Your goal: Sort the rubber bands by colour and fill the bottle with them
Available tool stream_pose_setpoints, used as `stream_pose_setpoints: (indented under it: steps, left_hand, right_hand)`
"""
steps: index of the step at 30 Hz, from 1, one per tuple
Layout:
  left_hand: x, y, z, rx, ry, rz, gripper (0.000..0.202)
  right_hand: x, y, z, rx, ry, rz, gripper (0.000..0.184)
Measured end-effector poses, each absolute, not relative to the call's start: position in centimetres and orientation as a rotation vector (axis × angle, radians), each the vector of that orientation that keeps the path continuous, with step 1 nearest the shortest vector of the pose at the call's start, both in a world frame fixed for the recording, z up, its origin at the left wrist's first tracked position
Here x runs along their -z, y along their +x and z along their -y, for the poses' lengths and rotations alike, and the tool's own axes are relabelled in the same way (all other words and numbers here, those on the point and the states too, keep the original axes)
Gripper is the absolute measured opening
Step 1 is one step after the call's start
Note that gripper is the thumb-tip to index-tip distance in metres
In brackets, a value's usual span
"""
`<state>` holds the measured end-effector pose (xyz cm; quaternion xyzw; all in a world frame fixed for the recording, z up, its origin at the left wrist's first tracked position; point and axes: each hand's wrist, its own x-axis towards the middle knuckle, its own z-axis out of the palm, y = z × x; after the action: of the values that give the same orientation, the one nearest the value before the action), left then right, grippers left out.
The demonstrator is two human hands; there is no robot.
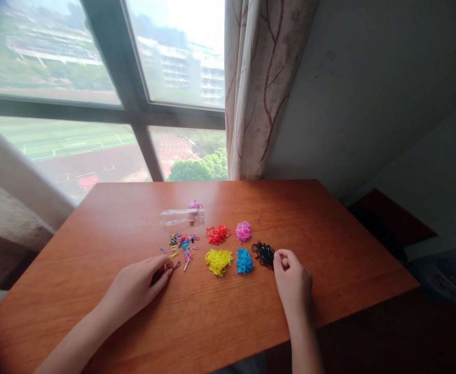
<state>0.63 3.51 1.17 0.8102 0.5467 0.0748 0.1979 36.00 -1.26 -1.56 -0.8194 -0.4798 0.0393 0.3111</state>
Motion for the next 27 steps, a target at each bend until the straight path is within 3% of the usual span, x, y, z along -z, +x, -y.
stream_pose_setpoints:
  steps: [7,16,27]
  left_hand:
    - [-1.4,0.7,-3.4,-0.222,2.267,-1.522,0.017]
    - [-1.9,0.9,-3.8,-0.478,2.137,-1.455,0.016]
    - [-5.7,7.7,-6.7,-0.512,2.349,-1.132,0.012]
  right_hand:
    - [0.8,35.0,1.1,-0.055,-2.075,1.249,0.04]
    - [0.2,24.6,2.0,-0.404,-1.643,1.564,0.023]
    - [0.7,18.6,3.2,-0.439,-1.647,2.037,0.012]
